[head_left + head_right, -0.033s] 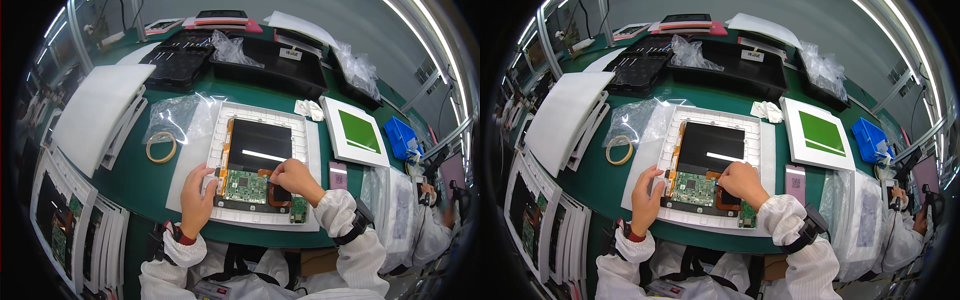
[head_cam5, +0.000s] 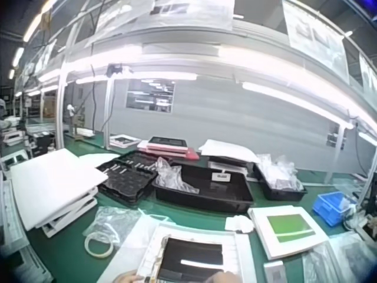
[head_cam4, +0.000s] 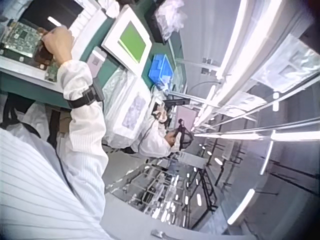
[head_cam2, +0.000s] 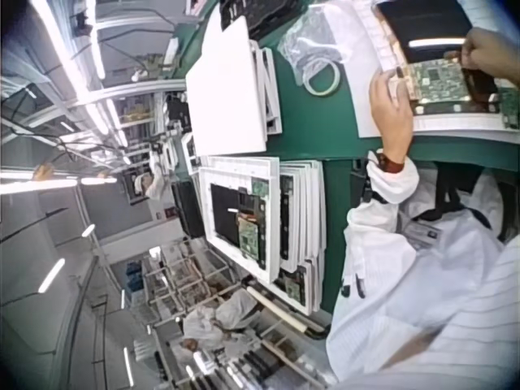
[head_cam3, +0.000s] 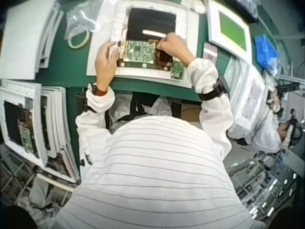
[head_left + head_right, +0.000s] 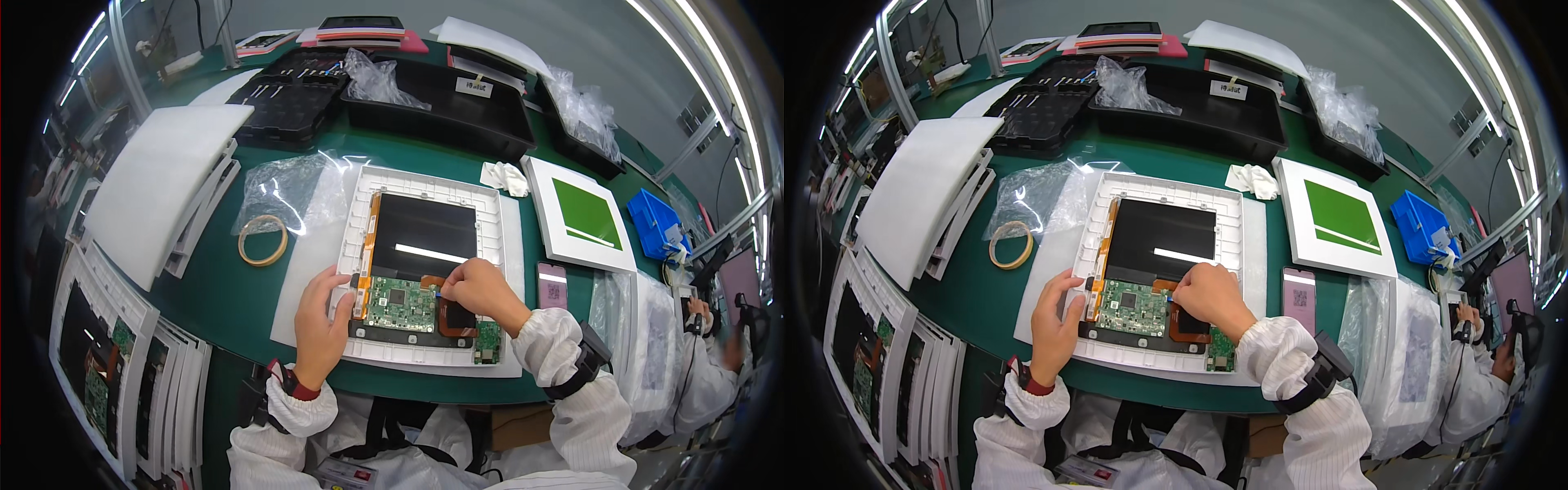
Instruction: Assembling electronic display panels by peeling protective films, attaching circuit boards, and fitting back covers.
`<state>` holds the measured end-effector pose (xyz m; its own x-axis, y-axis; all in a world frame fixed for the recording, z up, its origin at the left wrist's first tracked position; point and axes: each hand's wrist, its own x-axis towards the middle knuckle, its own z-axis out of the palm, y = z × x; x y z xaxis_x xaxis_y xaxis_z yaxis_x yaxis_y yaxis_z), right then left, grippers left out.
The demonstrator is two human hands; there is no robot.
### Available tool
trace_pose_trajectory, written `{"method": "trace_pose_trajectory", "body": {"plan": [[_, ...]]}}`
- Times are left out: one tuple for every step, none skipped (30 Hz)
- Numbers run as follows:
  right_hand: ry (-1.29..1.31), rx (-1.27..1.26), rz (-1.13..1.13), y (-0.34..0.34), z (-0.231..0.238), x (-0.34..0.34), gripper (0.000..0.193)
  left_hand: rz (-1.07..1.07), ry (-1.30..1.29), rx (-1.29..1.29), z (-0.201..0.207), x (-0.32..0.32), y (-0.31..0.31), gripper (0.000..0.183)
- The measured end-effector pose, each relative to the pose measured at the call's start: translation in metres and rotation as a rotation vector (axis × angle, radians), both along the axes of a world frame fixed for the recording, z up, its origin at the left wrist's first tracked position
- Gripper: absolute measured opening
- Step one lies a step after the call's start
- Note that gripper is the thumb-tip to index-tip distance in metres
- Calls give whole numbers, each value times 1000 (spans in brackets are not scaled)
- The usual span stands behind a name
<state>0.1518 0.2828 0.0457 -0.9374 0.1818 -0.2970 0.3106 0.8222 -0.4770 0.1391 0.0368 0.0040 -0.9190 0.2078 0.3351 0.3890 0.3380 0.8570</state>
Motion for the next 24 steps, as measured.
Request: {"method": "trace_pose_trajectory", "body": {"plan": [[-16,-8,-12,1,1,0,14,-5,-1,1,0,0,1,22],[-32,-17,-24,2,3,0,15,-11,-7,8,0,-1,1,22],[-32,-16,-28,3,4,0,15,-17,-13,15,-1,-1,2,21],[-56,-53,-47,4,4,-1,15,-16,-16,12,-2,-1,2,21],[-80,-89,-67,4,4,-1,15,0,6,24,-3,-2,3,20],[-82,-92,-65,2,4,-1,15,15,27,36,-4,-2,4,19],[-60,-44,-48,1,5,0,15,15,26,35,-4,-3,4,19],[-38,4,-30,-1,6,0,15,18,32,24,-5,-3,3,18],[-38,3,-31,-2,7,0,15,21,37,13,-5,-3,3,18],[-25,32,-25,-2,6,-1,14,21,36,12,-6,-3,3,18],[-12,61,-20,-3,6,-1,14,18,36,9,-6,-3,3,18],[-14,60,-21,-3,6,-1,14,16,37,6,-6,-3,3,18],[-5,62,-19,-4,6,0,13,14,35,5,-6,-3,3,18],[4,64,-17,-4,7,0,13,18,43,-1,-6,-3,3,18],[3,64,-19,-5,7,0,13,23,50,-7,-6,-3,3,18],[2,61,-22,-5,8,0,13,20,50,-8,-5,-3,4,18],[1,59,-26,-6,8,0,13,26,37,-1,-4,-2,4,17],[0,59,-28,-6,7,1,13,32,24,5,-4,-2,4,17],[4,67,-21,-6,6,1,14,30,24,4,-3,-2,5,17],[9,76,-14,-6,5,1,14,30,23,3,-3,-2,5,16],[9,75,-15,-6,5,1,14,29,21,2,-3,-2,5,16],[15,80,-17,-7,5,1,14,28,21,2,-3,-2,5,16],[21,84,-19,-7,5,1,14,33,22,-3,-3,-2,5,16],[20,84,-20,-7,4,2,14,38,23,-9,-3,-2,5,15]]}}
